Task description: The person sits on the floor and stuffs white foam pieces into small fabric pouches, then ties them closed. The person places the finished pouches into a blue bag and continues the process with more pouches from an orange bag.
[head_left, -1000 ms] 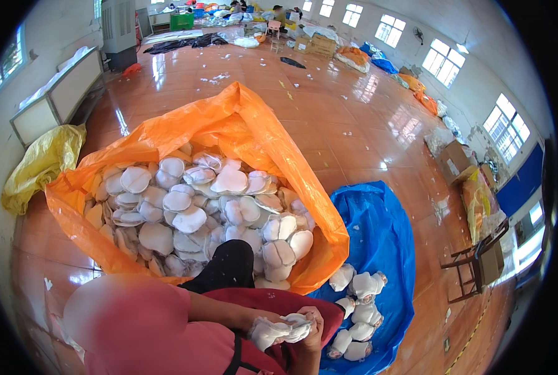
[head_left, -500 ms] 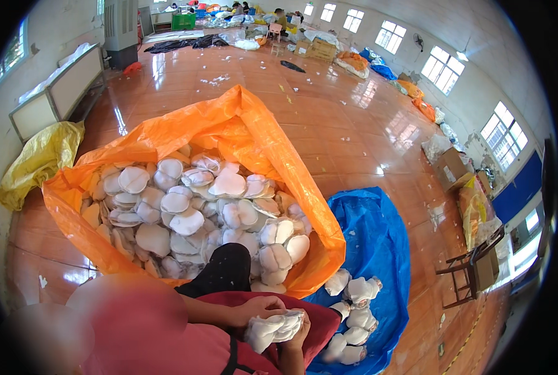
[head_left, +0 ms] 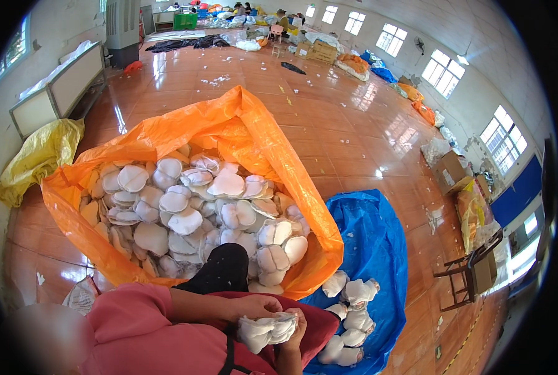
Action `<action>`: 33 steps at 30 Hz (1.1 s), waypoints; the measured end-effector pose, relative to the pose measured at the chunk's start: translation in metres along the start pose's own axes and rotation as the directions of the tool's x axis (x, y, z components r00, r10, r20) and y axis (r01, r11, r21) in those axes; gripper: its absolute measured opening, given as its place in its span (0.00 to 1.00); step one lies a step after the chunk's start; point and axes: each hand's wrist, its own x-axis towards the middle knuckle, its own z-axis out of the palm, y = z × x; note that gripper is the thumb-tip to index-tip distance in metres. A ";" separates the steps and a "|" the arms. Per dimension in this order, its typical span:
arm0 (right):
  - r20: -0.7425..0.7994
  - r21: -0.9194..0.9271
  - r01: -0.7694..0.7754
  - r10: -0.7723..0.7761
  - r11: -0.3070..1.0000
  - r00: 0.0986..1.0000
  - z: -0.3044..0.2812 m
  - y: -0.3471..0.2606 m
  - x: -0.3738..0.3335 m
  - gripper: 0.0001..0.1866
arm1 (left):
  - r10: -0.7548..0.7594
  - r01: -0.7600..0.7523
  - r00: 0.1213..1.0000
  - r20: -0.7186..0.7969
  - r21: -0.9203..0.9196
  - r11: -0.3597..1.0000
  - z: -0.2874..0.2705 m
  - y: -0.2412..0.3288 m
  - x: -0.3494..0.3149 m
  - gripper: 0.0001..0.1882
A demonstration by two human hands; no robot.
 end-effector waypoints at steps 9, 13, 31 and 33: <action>-0.021 0.032 -0.059 0.060 0.998 0.998 -0.003 0.015 -0.007 0.25 | 0.157 -0.159 0.987 0.028 0.217 0.963 -0.009 -0.028 0.016 0.14; -0.018 0.009 -0.068 0.069 0.998 0.997 0.003 0.013 -0.010 0.22 | 0.184 -0.136 0.982 -0.043 0.519 0.844 -0.003 -0.015 0.007 0.15; -0.066 -0.062 -0.040 0.036 0.997 0.997 -0.001 0.012 -0.007 0.18 | 0.213 -0.151 0.974 -0.072 0.492 0.858 0.004 0.003 -0.002 0.20; -0.060 -0.071 -0.051 0.047 0.996 0.997 0.004 0.006 -0.010 0.19 | 0.215 -0.147 0.975 -0.059 0.554 0.819 0.003 0.005 -0.002 0.20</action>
